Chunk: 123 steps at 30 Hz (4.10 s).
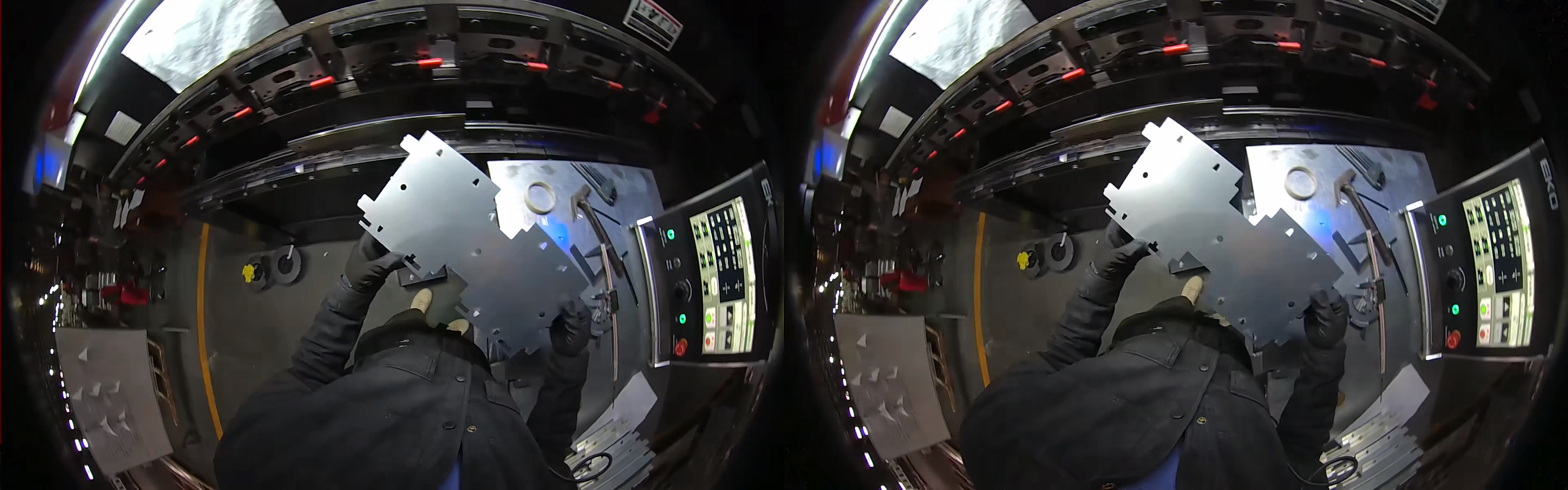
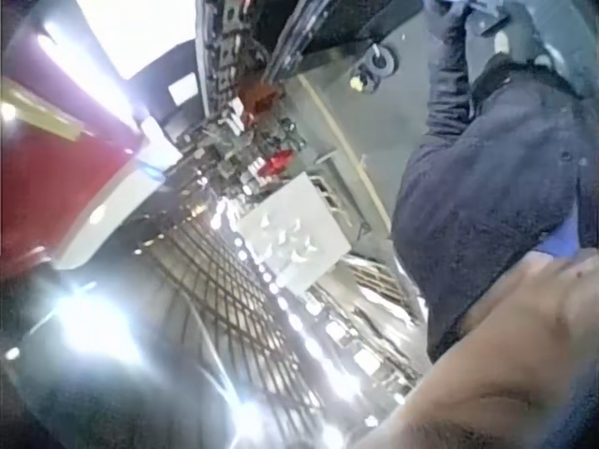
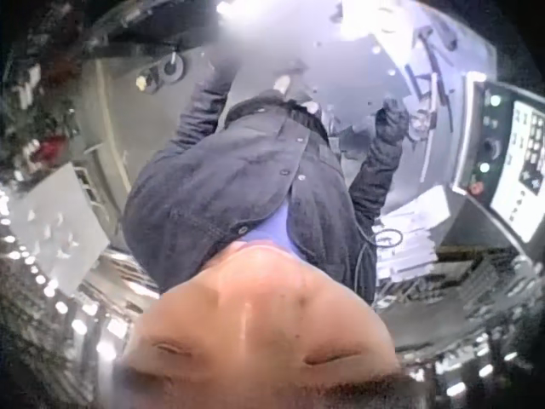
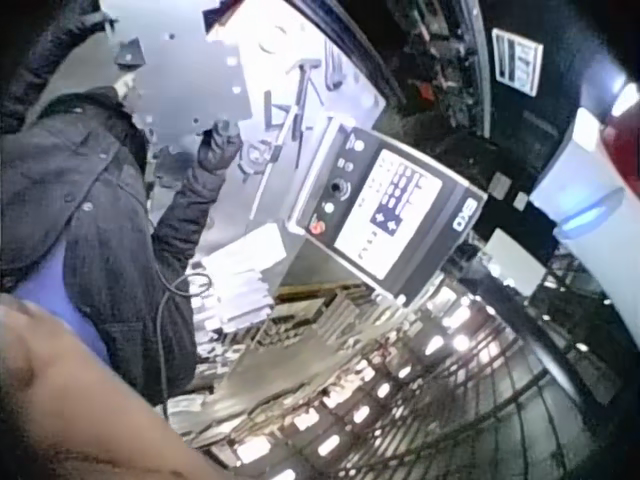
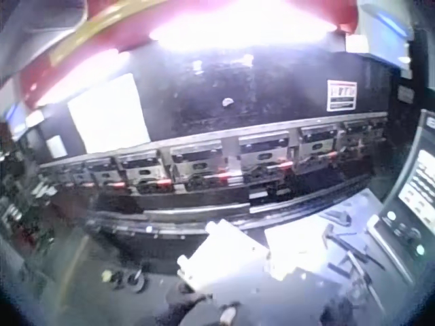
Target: Bending metal sheets using a press brake and measuring the resulting parts with digital calipers.
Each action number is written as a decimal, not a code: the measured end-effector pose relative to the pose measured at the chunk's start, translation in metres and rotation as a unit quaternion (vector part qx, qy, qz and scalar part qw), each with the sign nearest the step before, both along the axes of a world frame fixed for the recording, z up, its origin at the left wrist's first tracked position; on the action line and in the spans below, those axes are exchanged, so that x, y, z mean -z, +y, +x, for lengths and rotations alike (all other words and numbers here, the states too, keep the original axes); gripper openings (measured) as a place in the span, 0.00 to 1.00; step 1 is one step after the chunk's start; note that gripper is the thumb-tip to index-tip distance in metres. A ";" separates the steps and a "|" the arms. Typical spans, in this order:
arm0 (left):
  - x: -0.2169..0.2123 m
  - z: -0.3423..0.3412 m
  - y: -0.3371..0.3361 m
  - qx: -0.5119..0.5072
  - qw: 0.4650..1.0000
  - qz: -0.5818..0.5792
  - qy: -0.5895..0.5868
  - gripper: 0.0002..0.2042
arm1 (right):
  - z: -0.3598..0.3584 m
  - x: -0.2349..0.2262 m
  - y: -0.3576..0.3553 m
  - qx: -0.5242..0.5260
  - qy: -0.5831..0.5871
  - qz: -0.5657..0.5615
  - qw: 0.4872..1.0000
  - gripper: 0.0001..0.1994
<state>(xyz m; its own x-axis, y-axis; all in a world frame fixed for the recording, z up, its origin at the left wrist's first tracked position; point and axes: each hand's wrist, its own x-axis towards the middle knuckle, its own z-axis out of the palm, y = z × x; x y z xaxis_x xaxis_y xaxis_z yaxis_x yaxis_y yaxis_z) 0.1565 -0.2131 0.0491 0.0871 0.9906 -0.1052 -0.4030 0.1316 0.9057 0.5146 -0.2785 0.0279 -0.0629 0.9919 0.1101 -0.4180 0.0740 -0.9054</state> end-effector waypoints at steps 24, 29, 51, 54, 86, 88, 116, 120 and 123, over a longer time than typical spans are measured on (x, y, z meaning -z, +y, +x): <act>0.039 -0.057 -0.004 -0.131 0.939 -0.061 -0.312 0.28 | -0.130 -0.005 0.071 -0.109 0.167 -0.318 0.927 0.14; 0.048 -0.074 0.027 -0.141 0.923 -0.099 -0.344 0.26 | -0.159 0.022 0.121 -0.017 0.051 -0.280 0.958 0.08; 0.113 -0.134 0.136 -0.180 0.962 -0.157 -0.134 0.24 | -0.190 0.062 0.238 0.035 -0.160 -0.152 0.975 0.11; 0.126 -0.128 0.139 -0.194 0.964 -0.173 -0.059 0.28 | -0.218 0.035 0.233 0.063 -0.071 -0.284 0.954 0.17; 0.066 -0.113 0.131 -0.274 0.936 -0.181 -0.128 0.19 | -0.220 0.032 0.232 0.096 -0.011 -0.288 0.953 0.17; 0.066 -0.114 0.130 -0.274 0.937 -0.173 -0.131 0.19 | -0.219 0.037 0.234 0.093 -0.021 -0.278 0.956 0.17; 0.063 -0.115 0.128 -0.264 0.935 -0.162 -0.172 0.18 | -0.228 0.029 0.229 0.087 -0.143 -0.295 0.941 0.16; 0.063 -0.117 0.127 -0.255 0.938 -0.156 -0.173 0.18 | -0.231 0.025 0.228 0.092 -0.134 -0.304 0.939 0.15; 0.062 -0.111 0.127 -0.241 0.943 -0.148 -0.176 0.18 | -0.230 0.020 0.227 0.102 -0.126 -0.309 0.937 0.15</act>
<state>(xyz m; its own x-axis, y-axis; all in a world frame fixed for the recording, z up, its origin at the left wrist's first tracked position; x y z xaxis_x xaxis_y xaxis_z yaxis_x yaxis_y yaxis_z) 0.0450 -0.0865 -0.0131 -0.2840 0.8558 -0.4324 -0.7490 0.0835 0.6573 0.2843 -0.0513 0.0076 0.1881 0.8561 -0.4814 -0.2195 -0.4411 -0.8702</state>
